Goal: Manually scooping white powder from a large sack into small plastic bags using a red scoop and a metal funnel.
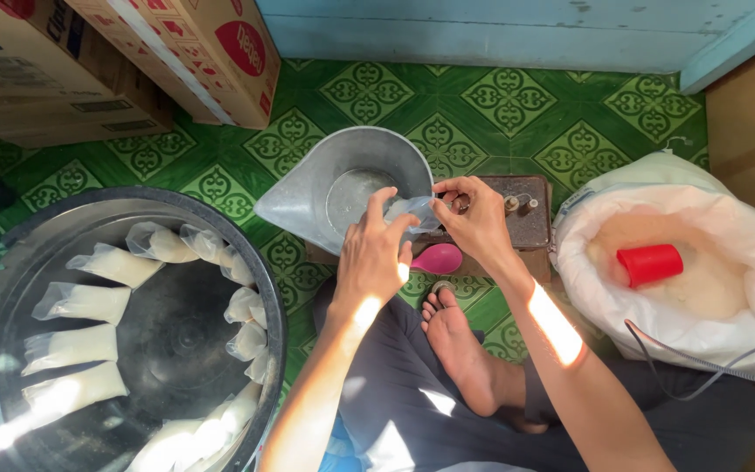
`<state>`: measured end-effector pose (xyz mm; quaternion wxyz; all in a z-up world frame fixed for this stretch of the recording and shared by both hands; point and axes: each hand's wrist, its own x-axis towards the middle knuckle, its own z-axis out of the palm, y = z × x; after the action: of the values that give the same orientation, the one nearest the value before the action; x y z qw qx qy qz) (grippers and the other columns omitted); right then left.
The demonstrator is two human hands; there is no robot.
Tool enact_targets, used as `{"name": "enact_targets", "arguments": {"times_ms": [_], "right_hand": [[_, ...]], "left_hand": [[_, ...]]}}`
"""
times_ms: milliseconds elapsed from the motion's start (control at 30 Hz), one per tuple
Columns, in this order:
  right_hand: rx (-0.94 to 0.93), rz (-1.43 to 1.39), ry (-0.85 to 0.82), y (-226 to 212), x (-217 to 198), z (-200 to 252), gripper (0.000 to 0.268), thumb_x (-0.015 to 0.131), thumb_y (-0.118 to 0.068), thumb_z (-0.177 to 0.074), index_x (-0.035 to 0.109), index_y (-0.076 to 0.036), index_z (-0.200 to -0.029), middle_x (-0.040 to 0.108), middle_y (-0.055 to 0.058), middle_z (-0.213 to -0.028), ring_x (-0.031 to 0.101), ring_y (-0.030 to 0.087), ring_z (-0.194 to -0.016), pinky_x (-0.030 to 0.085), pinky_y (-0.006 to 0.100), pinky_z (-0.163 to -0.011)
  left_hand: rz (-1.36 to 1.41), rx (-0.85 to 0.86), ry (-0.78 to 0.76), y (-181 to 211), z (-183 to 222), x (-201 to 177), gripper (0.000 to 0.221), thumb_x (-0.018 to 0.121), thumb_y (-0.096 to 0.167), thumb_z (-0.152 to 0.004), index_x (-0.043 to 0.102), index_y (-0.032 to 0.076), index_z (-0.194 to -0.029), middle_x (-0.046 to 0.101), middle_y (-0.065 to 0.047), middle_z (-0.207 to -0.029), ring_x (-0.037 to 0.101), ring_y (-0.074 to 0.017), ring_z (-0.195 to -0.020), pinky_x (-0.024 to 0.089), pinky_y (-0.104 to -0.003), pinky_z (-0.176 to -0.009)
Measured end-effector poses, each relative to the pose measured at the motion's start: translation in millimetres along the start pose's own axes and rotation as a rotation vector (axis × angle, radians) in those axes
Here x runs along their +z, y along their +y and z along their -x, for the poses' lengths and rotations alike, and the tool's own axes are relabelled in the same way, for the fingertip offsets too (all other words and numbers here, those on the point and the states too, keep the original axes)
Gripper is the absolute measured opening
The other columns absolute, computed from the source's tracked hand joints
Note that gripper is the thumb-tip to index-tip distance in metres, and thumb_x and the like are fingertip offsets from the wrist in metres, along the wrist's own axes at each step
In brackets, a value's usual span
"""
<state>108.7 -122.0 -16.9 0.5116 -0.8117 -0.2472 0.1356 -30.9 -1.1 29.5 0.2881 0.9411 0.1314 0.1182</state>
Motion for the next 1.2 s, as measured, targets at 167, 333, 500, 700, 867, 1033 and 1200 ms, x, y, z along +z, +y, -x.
{"name": "enact_targets", "arguments": {"times_ms": [167,333,500,700,867,1033,1200], "right_hand": [[0.007,0.025,-0.011,-0.9,1.7,1.7,0.019,0.071,-0.006,-0.082,0.074,-0.002,-0.1,0.061,0.009,-0.08,0.06,0.011,-0.066,0.054,0.028,-0.058],[0.01,0.045,-0.008,-8.4,0.7,3.7,0.015,0.068,-0.006,-0.086,0.073,-0.001,-0.099,0.061,0.009,-0.08,0.061,0.011,-0.066,0.053,0.028,-0.057],[-0.015,0.041,0.017,-2.1,2.6,2.5,0.013,0.069,-0.006,-0.084,0.074,-0.004,-0.095,0.059,0.006,-0.077,0.06,0.009,-0.065,0.051,0.026,-0.057],[-0.03,0.051,0.041,0.6,4.3,4.3,0.014,0.07,-0.006,-0.083,0.074,-0.004,-0.096,0.059,0.007,-0.076,0.06,0.01,-0.063,0.051,0.027,-0.056],[-0.03,0.029,0.023,-4.2,2.0,5.2,0.02,0.071,-0.005,-0.084,0.073,-0.001,-0.103,0.059,0.009,-0.078,0.06,0.012,-0.063,0.053,0.027,-0.057],[-0.012,0.049,0.007,-3.9,4.6,5.6,0.029,0.075,-0.008,-0.079,0.072,-0.003,-0.107,0.057,0.008,-0.083,0.061,0.012,-0.063,0.054,0.028,-0.056],[0.008,0.032,-0.005,10.7,9.9,4.6,0.039,0.073,-0.003,-0.072,0.069,-0.004,-0.111,0.055,0.009,-0.085,0.062,0.013,-0.062,0.054,0.028,-0.057]], "left_hand": [[-0.095,0.034,0.016,1.0,-2.1,5.5,0.017,0.068,0.008,-0.084,0.07,0.008,-0.101,0.043,-0.013,-0.133,0.064,-0.0365,-0.094,0.05,-0.045,-0.075],[-0.154,0.061,0.027,-6.7,-1.2,15.6,0.008,0.066,0.013,-0.088,0.07,0.007,-0.089,0.046,-0.009,-0.132,0.06,-0.0339,-0.089,0.046,-0.042,-0.07],[-0.131,0.084,0.014,-8.6,1.5,18.2,0.013,0.067,0.019,-0.087,0.069,0.008,-0.083,0.049,-0.005,-0.128,0.06,-0.0302,-0.088,0.044,-0.041,-0.071],[-0.098,0.061,0.006,-5.8,2.7,14.6,0.019,0.069,0.026,-0.088,0.072,0.008,-0.092,0.05,-0.006,-0.127,0.062,-0.0269,-0.087,0.045,-0.038,-0.072],[-0.125,0.08,0.041,-3.8,2.3,11.9,0.031,0.068,0.033,-0.087,0.071,0.006,-0.102,0.048,-0.009,-0.129,0.06,-0.0311,-0.089,0.045,-0.042,-0.073],[-0.174,0.049,0.011,-5.1,-1.1,17.9,0.038,0.068,0.04,-0.085,0.07,0.008,-0.107,0.047,-0.01,-0.13,0.055,-0.0306,-0.09,0.042,-0.042,-0.074],[-0.142,-0.009,-0.076,-5.3,-6.4,23.3,0.057,0.071,0.035,-0.083,0.059,-0.001,-0.126,0.047,-0.014,-0.131,0.054,-0.031,-0.093,0.042,-0.042,-0.075]]}}
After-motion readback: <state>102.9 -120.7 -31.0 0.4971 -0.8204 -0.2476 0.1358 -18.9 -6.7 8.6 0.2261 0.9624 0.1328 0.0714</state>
